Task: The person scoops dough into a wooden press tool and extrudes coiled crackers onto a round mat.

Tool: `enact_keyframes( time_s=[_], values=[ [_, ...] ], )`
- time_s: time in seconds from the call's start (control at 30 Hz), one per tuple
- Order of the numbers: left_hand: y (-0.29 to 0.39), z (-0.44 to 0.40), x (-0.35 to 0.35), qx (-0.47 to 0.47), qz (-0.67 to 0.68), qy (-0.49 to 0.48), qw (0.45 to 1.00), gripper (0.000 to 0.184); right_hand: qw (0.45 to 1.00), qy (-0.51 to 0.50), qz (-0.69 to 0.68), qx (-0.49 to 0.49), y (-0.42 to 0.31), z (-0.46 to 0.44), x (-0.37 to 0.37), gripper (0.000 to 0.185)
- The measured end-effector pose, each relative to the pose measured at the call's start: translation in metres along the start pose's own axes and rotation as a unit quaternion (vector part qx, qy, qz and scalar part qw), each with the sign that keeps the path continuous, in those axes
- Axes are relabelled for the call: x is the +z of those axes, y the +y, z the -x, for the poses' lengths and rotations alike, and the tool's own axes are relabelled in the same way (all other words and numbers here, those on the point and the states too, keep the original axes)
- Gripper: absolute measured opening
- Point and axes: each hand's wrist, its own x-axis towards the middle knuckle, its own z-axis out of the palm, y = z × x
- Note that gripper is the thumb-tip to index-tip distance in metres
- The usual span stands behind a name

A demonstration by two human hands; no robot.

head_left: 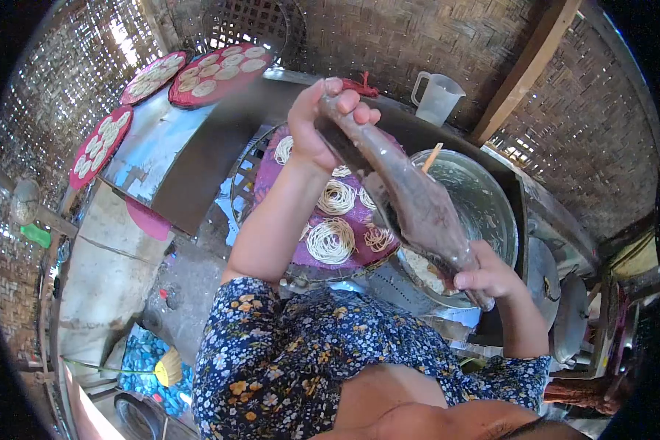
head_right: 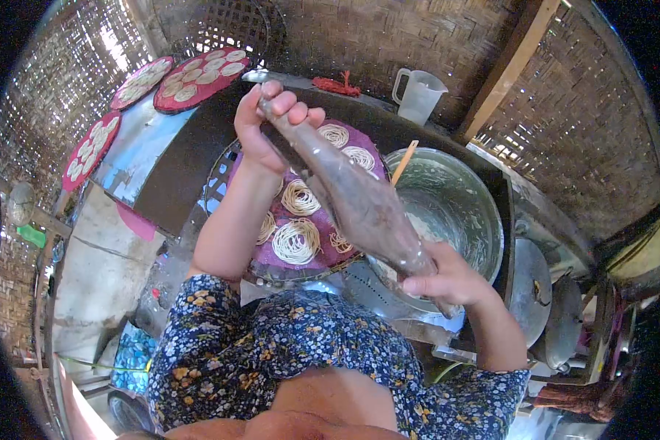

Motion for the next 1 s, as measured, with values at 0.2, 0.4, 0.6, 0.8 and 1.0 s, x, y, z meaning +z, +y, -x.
enact_keyframes(
  time_s=[0.2, 0.4, 0.6, 0.8, 1.0],
  values=[
    [-0.020, 0.018, 0.007, -0.002, 0.000, -0.009, 1.000, 0.020, 0.998, 0.038, 0.042, 0.007, -0.007, 0.026, -0.001, 0.074],
    [-0.008, -0.006, 0.012, 0.014, 0.047, -0.123, 0.991, 0.040, 0.992, 0.082, 0.082, -0.041, -0.034, 0.022, 0.000, 0.081],
    [0.011, 0.011, 0.034, -0.004, -0.046, -0.055, 0.997, 0.046, 0.998, 0.035, 0.052, -0.031, -0.024, 0.014, 0.007, 0.080],
    [-0.018, 0.022, 0.027, -0.023, -0.022, -0.004, 0.999, 0.047, 0.998, 0.041, 0.041, -0.020, -0.005, 0.032, 0.003, 0.080],
    [-0.040, 0.009, 0.018, -0.153, 0.011, -0.032, 0.988, 0.059, 0.992, 0.088, 0.089, -0.012, 0.004, 0.044, 0.001, 0.072]
  ],
)
